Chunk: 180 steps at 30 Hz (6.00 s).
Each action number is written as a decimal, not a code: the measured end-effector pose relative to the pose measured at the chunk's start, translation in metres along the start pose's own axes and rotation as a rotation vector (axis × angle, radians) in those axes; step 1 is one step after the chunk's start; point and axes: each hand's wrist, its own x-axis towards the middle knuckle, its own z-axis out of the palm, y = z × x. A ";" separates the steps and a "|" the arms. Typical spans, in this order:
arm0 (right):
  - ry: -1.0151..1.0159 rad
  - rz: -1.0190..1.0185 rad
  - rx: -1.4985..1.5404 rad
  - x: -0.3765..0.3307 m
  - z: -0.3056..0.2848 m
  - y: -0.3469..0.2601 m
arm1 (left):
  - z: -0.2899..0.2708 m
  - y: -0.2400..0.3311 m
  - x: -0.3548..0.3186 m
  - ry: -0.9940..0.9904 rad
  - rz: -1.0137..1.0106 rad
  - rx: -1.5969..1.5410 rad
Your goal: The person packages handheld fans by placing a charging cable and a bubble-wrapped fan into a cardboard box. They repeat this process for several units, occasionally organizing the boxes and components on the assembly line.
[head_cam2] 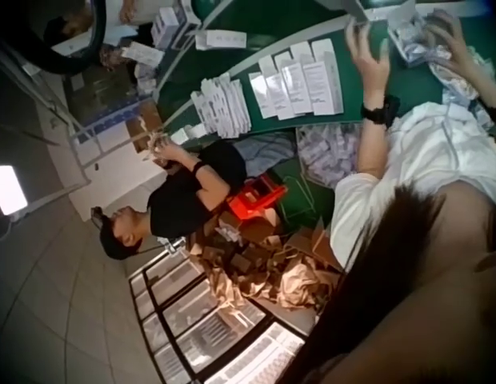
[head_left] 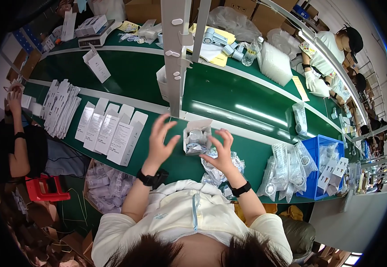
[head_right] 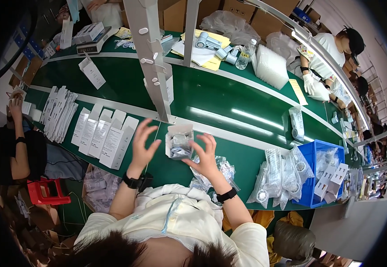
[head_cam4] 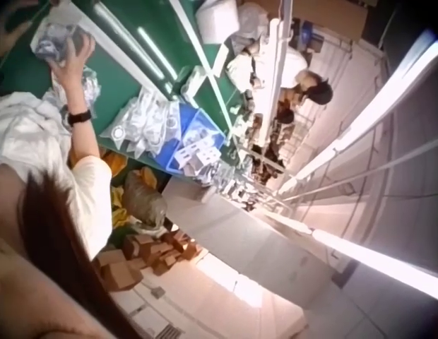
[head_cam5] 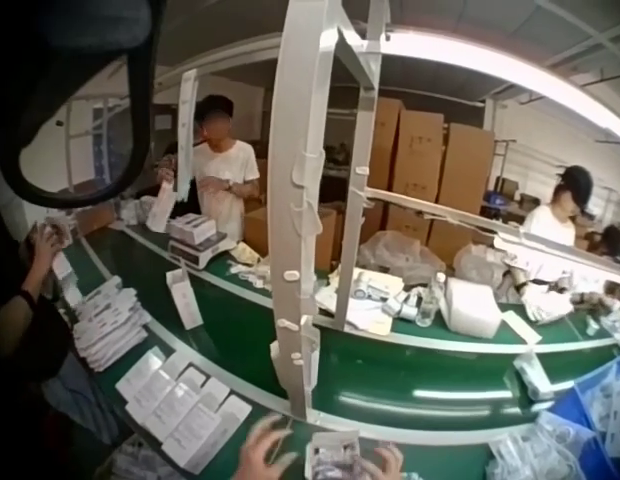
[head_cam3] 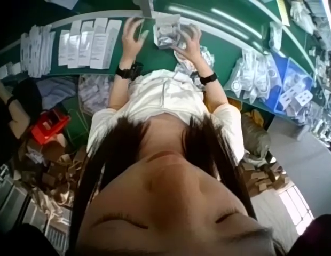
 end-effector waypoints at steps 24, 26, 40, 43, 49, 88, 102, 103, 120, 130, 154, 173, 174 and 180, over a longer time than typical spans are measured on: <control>-0.398 0.728 0.147 -0.011 -0.073 0.231 | 0.067 -0.013 -0.028 -0.740 -0.391 0.522; -0.524 1.030 -0.044 -0.026 -0.113 0.286 | 0.065 -0.032 -0.019 -0.735 -0.487 0.369; -0.690 0.983 -0.912 -0.036 -0.111 0.346 | 0.061 -0.022 -0.031 -0.615 -0.418 0.353; -0.448 0.911 -0.501 -0.046 -0.100 0.386 | 0.057 -0.034 -0.028 -0.702 -0.383 0.298; -0.242 1.294 -0.303 -0.028 -0.069 0.404 | 0.068 -0.049 -0.010 -0.820 -0.470 0.108; 0.087 0.489 0.158 -0.029 -0.006 0.027 | 0.048 -0.034 -0.039 -0.137 -0.042 -0.244; -0.139 0.865 0.412 -0.033 -0.034 0.005 | 0.015 0.021 -0.012 -0.252 -0.167 -0.039; 0.177 0.820 0.734 -0.020 -0.040 -0.004 | 0.016 0.021 -0.010 -0.228 -0.173 -0.022; 0.060 0.134 0.115 0.005 0.000 -0.039 | -0.025 -0.032 -0.014 0.039 -0.162 0.154; -0.085 0.549 0.684 -0.006 0.028 0.050 | -0.049 -0.098 -0.073 -0.297 -0.484 1.028; -0.810 1.441 -0.700 -0.147 -0.137 0.237 | 0.048 -0.062 -0.031 -0.527 -0.620 -0.476; 1.189 0.634 1.050 0.057 -0.110 0.016 | 0.093 -0.019 -0.018 -0.168 -0.066 -0.127; 1.138 0.633 1.014 0.066 -0.094 0.005 | 0.095 -0.016 -0.018 -0.154 -0.060 -0.122; 0.319 0.100 0.370 0.078 -0.044 0.004 | 0.101 -0.015 -0.017 -0.141 -0.160 -0.125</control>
